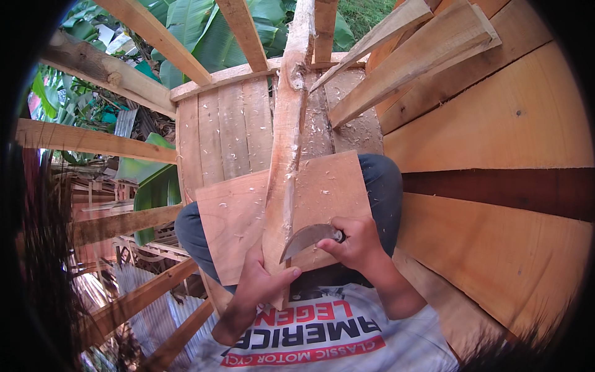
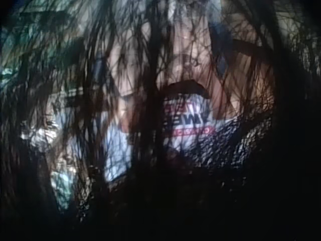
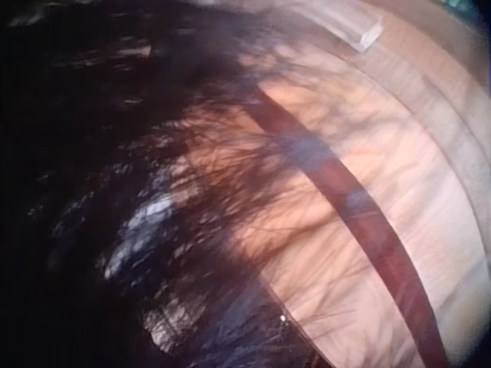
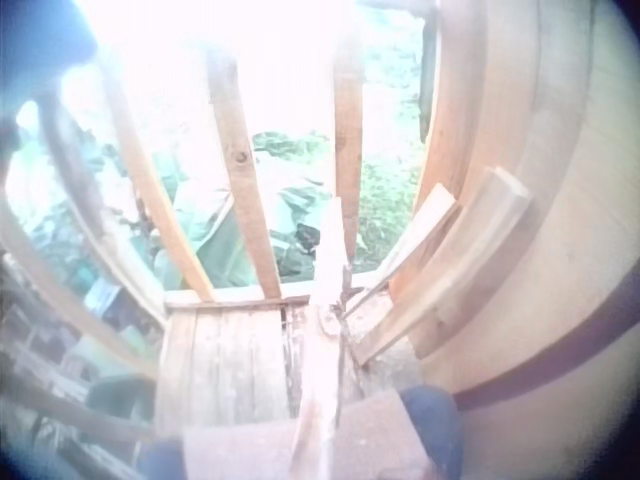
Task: The person sits cross-legged on a wooden platform and uses a curved knife to shave and shape a long piece of wood. They hold the wood in their left hand and repeatedly scrape the surface with the knife in their right hand, creating wood shavings.
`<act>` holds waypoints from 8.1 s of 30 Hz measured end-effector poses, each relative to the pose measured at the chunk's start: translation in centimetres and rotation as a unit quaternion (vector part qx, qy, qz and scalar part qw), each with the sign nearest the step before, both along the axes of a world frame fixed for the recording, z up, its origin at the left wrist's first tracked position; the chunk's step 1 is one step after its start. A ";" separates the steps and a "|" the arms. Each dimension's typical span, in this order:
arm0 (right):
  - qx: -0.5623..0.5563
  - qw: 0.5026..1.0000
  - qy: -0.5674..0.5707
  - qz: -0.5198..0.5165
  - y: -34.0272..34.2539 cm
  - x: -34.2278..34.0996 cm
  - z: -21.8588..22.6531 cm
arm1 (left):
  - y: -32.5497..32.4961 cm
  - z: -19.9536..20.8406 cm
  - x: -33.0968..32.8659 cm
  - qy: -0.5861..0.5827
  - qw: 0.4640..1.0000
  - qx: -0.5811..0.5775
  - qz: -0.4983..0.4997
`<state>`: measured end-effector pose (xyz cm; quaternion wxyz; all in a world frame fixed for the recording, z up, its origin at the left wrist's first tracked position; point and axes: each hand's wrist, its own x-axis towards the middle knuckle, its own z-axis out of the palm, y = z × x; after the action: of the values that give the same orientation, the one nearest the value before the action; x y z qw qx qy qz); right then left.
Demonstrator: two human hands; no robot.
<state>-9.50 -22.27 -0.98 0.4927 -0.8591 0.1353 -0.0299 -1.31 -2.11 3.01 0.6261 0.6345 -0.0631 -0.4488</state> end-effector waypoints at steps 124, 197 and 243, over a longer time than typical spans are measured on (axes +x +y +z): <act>-0.166 0.980 -0.031 -0.109 -2.7 2.8 3.2 | 2.7 2.4 -3.3 -0.143 0.973 0.147 -0.104; 0.360 0.930 0.013 -0.074 3.2 4.1 1.6 | 1.2 0.5 1.1 -0.063 0.995 0.069 -0.019; 0.509 0.854 0.066 -0.082 1.9 3.5 1.9 | 0.3 1.0 0.9 0.185 0.977 -0.106 -0.016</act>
<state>-5.96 -20.39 0.97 0.8467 -0.4741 0.2342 0.0600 -0.37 -1.82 3.98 0.6834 0.4692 -0.0031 -0.5593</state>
